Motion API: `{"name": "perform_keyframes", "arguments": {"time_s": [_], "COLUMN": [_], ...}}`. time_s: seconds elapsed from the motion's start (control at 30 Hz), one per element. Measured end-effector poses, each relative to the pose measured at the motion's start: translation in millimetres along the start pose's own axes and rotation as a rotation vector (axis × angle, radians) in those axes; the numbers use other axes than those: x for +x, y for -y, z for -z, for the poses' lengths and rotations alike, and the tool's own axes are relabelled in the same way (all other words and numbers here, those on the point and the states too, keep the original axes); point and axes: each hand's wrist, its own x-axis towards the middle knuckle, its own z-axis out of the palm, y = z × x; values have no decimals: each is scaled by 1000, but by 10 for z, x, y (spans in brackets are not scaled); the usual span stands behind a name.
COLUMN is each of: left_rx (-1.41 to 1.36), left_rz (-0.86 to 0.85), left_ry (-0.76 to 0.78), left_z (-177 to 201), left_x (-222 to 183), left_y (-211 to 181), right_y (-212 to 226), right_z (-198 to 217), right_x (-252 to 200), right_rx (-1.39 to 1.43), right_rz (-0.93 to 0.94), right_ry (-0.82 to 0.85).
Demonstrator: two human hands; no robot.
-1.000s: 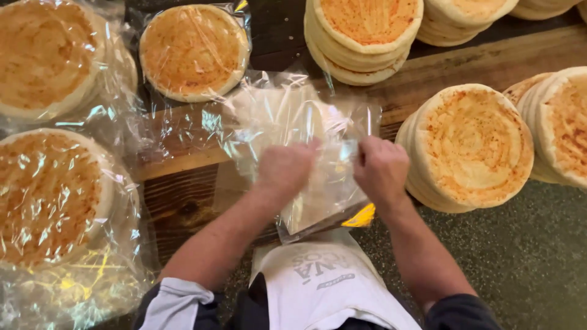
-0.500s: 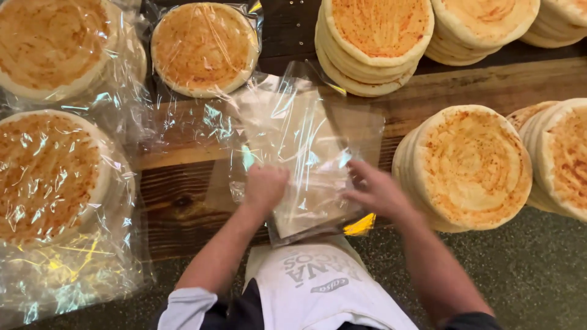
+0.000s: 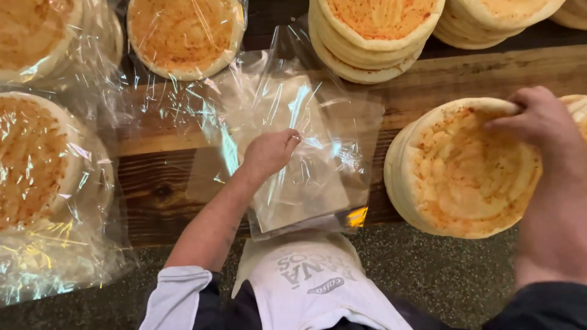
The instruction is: The person packages pizza bases into plastic bags by hand. They pick up a plastic bag, insert a pizza base into it, and place the packaged item onto a stack.
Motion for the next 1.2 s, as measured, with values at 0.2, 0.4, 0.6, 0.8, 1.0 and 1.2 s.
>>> {"name": "perform_keyframes", "arguments": {"time_s": [0.2,0.4,0.6,0.8,1.0,1.2], "left_rx": [-89,-27,493,668,597,517], "left_rz": [-7,-153,-403,-792,-181,-94], "left_ry": [1,119,184,-797,-801,-692], "left_z": [118,277,404,-675,-981,-1302], "left_x": [205,463,74,426,-315,-899], "left_y": [16,281,450,1160,1756,1646], "right_y": [32,1488,980,760,91,377], "right_z": [185,-728,-2435,-2956,-3195,-2673], "right_x": [-899,-1750,-1230,-247,-387,-1652], "right_rx": [79,366,1006,52,-226,-215], "right_rz": [767,-67,97,368,591,475], "right_ry": [-89,317,111,-353,-443,-97]}}
